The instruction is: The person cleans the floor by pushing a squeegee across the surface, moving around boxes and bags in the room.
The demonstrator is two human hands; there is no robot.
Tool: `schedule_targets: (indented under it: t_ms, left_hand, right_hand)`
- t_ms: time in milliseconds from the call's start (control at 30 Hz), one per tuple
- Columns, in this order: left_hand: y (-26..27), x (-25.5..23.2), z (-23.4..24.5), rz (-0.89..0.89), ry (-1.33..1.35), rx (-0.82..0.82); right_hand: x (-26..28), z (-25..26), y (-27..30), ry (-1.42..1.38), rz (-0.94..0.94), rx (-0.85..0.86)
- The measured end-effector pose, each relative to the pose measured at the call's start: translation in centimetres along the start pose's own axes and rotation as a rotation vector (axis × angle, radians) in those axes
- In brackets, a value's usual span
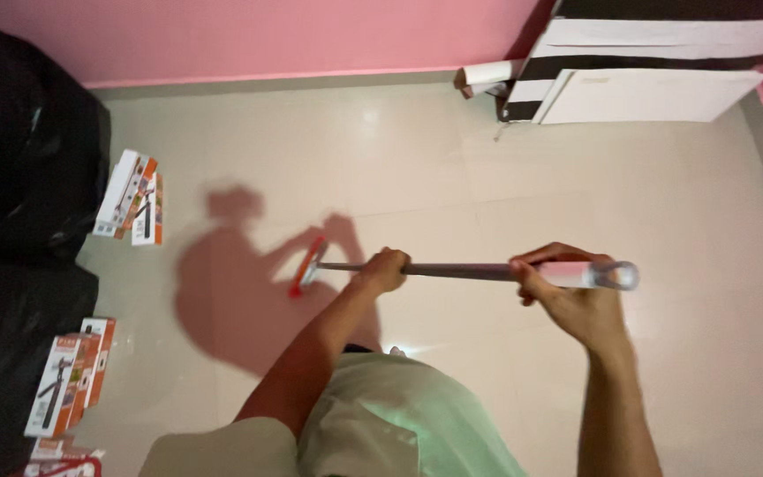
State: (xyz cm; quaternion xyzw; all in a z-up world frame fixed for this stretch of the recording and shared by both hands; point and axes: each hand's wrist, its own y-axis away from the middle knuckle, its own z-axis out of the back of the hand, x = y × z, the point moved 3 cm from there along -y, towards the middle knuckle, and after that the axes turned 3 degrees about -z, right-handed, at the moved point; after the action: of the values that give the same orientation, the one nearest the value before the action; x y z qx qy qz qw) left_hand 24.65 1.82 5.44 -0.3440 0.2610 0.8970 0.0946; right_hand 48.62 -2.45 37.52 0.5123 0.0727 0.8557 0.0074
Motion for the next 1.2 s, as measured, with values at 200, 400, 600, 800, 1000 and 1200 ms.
schedule_targets:
  t_ms: [200,400,600,800,1000,1200]
  left_hand:
    - [-3.1,4.0,-1.9,0.09,-0.027,-0.067]
    - [-7.3,-0.4,-7.5,-0.099,-0.131,-0.015]
    - [-4.2,-4.1,-3.8,-0.109,-0.032,-0.018]
    - [1.9,6.5,-2.1,-0.129,-0.257,-0.194]
    - [7.3,15.1,-6.5,0.462,-0.16,-0.035]
    - [5.0,6.0,-10.1,0.217,-0.115,-0.06]
  right_hand:
    - [-3.0,-4.3,1.3,-0.156,-0.025,-0.051]
    - [-2.8,0.7,3.4,-0.13,-0.045,-0.149]
    - [-0.9,4.4,3.9,-0.135,0.033,-0.148]
    - [-5.8,-1.5,1.2,-0.451,0.029,0.041]
    - [-10.9,-11.0,3.6,-0.433,-0.056,0.232]
    - [-8.8,-3.6,4.3,-0.392,-0.116,0.206]
